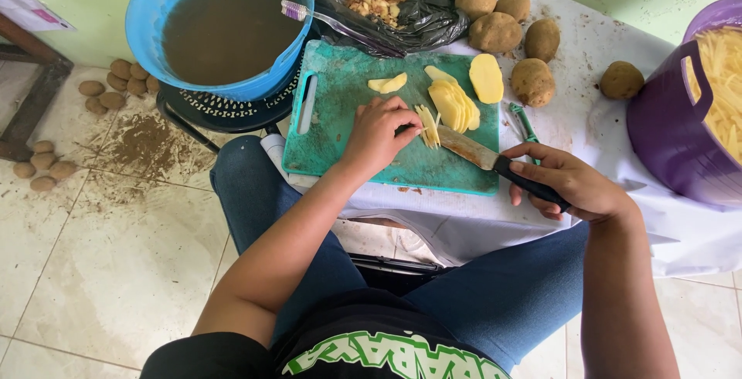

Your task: Slicing peeled potatoes into thin strips on a cutting board using a knife.

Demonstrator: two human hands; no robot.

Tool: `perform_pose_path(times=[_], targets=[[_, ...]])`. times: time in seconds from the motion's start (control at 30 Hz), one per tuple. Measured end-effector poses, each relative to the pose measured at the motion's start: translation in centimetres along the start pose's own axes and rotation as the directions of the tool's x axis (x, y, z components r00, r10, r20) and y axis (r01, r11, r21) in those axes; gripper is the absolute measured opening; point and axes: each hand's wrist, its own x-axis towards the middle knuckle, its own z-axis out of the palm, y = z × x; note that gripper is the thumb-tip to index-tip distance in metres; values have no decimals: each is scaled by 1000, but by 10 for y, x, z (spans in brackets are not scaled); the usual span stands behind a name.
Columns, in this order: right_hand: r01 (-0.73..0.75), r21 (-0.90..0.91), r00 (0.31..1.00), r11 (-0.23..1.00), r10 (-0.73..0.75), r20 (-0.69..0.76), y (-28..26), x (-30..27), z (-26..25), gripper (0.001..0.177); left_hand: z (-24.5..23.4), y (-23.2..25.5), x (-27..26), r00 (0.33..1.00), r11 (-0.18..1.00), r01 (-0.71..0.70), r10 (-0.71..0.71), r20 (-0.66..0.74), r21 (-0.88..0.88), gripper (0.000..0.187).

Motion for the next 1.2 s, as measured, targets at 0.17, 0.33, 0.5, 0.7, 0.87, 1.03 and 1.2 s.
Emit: perform_pose_path(times=[0.17,0.33,0.5,0.7,0.87,1.03,1.2], targets=[[-6,-19,999,1000,6,-40,-3,6,12,35,-3,2,0,1000,1000,-8,8,-4,-19,3],[18,9,999,1000,-18,-39,3,9,19,36,-5,2,0,1000,998,-8,7,-15,-62,6],[60,95,998,994,-58,-29,10,6,16,34,-11,0,3,994,966,-25,-4,-109,-257,20],[143,148,989,979,-135,-59,9,-6,15,31,-9,-2,5,969,902,5,-110,-219,-432,23],[346,203,933,916,-314,-176,-1,-42,2,30,-16,5,1,972,891,76,-166,-166,-448,23],[482,34,761,875,-399,-511,-11,-106,-34,35,-15,7,1,976,883,62,-152,-159,-465,21],[220,-324,560,920,-392,-730,46,-159,-172,44,-16,9,0,976,885,79,-163,-147,-460,22]])
